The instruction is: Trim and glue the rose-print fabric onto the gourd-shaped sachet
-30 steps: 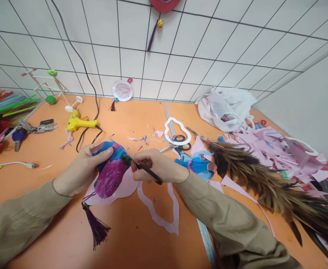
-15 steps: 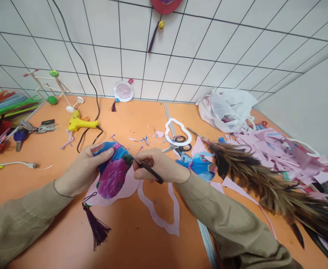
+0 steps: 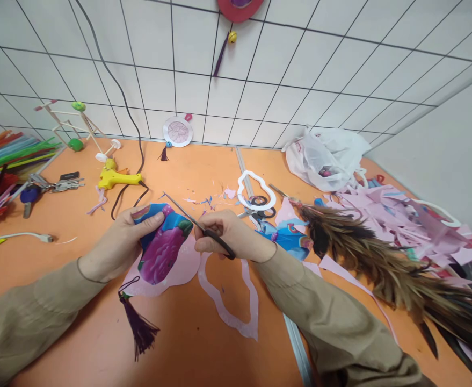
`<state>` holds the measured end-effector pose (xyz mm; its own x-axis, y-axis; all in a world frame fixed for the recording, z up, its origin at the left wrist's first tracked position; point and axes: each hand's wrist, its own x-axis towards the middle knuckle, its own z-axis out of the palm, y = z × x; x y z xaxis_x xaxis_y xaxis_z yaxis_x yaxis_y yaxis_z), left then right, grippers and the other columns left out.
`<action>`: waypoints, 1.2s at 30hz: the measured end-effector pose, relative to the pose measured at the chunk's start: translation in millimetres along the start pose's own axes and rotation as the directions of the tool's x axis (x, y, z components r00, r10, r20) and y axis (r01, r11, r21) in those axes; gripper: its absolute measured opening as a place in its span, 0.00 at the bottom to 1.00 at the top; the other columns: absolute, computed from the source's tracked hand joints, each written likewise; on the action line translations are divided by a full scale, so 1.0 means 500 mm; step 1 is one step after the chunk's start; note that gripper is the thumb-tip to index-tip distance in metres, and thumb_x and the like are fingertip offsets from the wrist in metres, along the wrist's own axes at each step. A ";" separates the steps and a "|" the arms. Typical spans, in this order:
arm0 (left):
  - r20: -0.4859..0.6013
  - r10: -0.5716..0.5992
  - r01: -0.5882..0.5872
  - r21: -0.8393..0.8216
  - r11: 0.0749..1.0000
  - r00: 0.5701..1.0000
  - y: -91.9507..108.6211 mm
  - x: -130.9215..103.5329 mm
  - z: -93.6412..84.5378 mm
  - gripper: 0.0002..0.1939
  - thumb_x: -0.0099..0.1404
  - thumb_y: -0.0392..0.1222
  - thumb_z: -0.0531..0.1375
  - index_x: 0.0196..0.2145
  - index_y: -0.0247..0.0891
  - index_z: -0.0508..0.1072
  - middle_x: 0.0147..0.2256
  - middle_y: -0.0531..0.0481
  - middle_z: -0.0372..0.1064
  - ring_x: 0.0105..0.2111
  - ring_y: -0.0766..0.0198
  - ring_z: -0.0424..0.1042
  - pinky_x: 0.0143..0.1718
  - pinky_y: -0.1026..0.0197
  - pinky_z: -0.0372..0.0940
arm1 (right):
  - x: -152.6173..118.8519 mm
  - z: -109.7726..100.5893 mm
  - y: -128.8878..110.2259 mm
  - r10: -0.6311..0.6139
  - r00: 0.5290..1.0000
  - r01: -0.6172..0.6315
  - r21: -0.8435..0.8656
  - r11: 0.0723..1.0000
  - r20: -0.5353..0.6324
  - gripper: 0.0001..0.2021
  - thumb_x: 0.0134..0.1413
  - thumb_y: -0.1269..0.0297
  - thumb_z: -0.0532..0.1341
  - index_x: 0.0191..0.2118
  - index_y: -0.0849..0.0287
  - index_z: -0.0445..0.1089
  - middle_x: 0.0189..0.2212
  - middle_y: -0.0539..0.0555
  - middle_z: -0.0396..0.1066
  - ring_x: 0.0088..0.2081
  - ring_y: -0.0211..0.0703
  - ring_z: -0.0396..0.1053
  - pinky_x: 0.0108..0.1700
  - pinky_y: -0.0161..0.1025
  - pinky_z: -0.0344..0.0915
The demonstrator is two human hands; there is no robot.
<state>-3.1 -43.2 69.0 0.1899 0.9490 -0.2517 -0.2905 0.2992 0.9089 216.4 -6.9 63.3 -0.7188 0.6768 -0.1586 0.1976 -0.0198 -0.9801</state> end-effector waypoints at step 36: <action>0.004 0.010 -0.011 0.018 1.000 1.000 -0.004 0.004 -0.002 0.13 0.52 0.49 0.71 0.25 0.36 0.77 0.23 0.51 0.73 0.22 0.68 0.68 0.26 0.66 0.64 | 0.005 -0.010 -0.008 -0.134 0.986 0.158 -0.287 0.945 0.103 0.28 0.45 0.37 0.66 0.26 0.61 0.64 0.21 0.47 0.58 0.23 0.32 0.53 0.23 0.34 0.50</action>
<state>-3.2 -41.9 66.3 0.1908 0.9517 -0.2407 -0.2756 0.2873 0.9173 217.2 -1.4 67.2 -0.8038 0.5937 -0.0376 0.2643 0.2997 -0.9167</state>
